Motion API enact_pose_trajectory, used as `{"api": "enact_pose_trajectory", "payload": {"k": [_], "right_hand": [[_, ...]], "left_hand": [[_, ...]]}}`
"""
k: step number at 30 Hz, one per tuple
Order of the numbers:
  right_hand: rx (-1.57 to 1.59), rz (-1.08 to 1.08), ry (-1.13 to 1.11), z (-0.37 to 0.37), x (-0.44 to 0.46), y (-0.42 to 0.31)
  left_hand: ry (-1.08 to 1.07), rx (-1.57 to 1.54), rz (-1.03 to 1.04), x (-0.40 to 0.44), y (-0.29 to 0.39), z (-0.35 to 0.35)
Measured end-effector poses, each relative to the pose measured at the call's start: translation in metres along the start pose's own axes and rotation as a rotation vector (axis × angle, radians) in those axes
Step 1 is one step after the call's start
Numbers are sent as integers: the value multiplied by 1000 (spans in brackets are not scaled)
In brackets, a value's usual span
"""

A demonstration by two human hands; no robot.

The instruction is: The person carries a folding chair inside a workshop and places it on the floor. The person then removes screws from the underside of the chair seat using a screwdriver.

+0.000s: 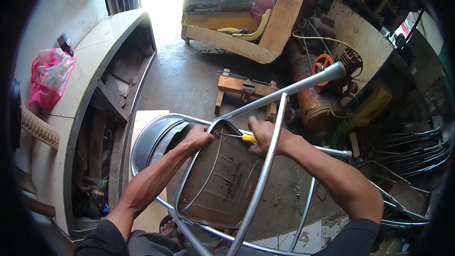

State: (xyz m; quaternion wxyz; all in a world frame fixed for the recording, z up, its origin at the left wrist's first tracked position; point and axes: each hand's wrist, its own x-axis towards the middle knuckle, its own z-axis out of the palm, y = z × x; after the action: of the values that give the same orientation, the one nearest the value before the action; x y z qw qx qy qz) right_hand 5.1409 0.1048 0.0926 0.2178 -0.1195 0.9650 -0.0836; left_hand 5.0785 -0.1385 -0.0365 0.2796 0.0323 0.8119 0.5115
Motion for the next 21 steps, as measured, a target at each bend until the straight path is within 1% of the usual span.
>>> {"api": "enact_pose_trajectory", "payload": {"k": [2,3,4,6,7,8,10,11,12,14,15,16,18,19,20,21], "right_hand": [[-454,-381,344,8,-4,0],[-575,-664,553,7,-5,1],[-575,-669,552,7,-4,1],[-693,-613,548,8,-5,2],[-434,-281,240,5,-2,-3],[-424,-272,238,-3,2,-8],[369,207,-116,-24,8,-14],[194,26,-19,-13,8,-1],[31,-205,145,7,9,15],[-300,-291,248,8,-3,-4],[-387,-342,278,5,-8,-12],[-381,-343,274,6,-8,-12],[-686,-574,478,2,-8,-10],[-435,-306,322,1,-6,-18],[-439,-308,330,-7,1,-22],[-117,-1,73,-15,7,-24]], "left_hand": [[-12,9,8,2,-1,1],[3,9,18,1,-1,1],[6,7,15,1,-1,1],[26,31,9,2,-2,2],[25,32,9,3,0,0],[14,10,4,2,1,-2],[-1,-7,3,-1,1,3],[32,16,30,2,2,0],[51,29,36,2,-2,2],[-3,35,14,1,0,0],[4,37,25,5,-1,0],[8,37,28,6,-5,2],[12,34,15,8,-8,4],[21,32,9,7,-6,3],[14,47,8,4,-3,1],[9,25,6,3,-4,2]]}}
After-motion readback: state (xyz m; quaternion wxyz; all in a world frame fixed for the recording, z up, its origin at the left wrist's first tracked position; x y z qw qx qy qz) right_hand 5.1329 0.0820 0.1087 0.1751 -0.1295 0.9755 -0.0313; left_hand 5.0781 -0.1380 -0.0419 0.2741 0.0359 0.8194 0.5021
